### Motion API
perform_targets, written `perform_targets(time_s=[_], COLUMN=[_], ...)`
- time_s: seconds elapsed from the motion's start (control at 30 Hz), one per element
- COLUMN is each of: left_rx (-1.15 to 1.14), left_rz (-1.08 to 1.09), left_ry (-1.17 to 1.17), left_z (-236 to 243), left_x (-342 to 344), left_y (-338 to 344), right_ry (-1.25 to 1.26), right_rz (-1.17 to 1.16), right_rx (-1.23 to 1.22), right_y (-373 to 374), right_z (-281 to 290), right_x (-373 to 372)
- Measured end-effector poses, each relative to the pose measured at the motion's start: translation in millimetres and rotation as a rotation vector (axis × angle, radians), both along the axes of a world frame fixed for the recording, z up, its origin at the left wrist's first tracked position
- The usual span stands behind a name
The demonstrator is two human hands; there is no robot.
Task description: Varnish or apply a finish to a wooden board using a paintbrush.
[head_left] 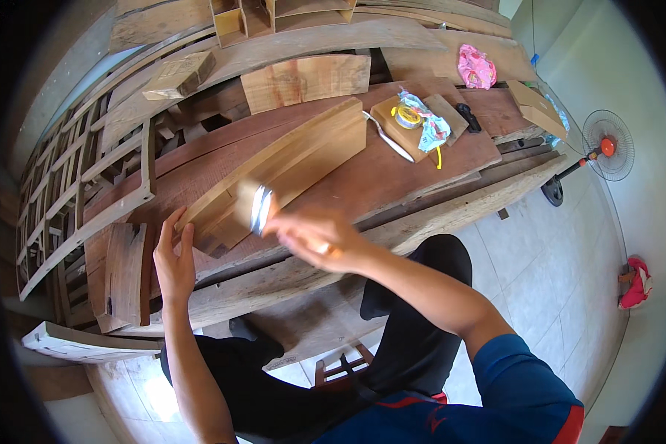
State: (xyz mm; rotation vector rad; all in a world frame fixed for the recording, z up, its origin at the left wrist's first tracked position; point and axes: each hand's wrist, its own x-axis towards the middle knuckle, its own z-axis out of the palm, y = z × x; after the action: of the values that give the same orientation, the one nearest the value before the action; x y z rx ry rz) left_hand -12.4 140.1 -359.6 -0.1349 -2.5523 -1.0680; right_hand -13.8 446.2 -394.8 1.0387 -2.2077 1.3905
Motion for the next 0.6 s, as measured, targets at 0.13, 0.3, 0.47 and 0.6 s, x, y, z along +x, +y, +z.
perform_targets(time_s=[0.13, 0.3, 0.47, 0.6], left_rx=[0.124, 0.135, 0.294, 0.208], left_rz=[0.007, -0.032, -0.043, -0.041], left_ry=[-0.050, 0.003, -0.078, -0.047], left_z=[-8, -6, -16, -18], left_x=[5, 9, 11, 10], left_y=[-10, -3, -10, -12], right_ry=[0.096, -0.016, -0.253, -0.160], right_rz=[0.066, -0.167, 0.181, 0.130], right_rx=[0.131, -0.196, -0.172, 0.050], right_y=[-14, 23, -11, 10], right_z=[6, 17, 11, 21], right_x=[3, -27, 3, -9])
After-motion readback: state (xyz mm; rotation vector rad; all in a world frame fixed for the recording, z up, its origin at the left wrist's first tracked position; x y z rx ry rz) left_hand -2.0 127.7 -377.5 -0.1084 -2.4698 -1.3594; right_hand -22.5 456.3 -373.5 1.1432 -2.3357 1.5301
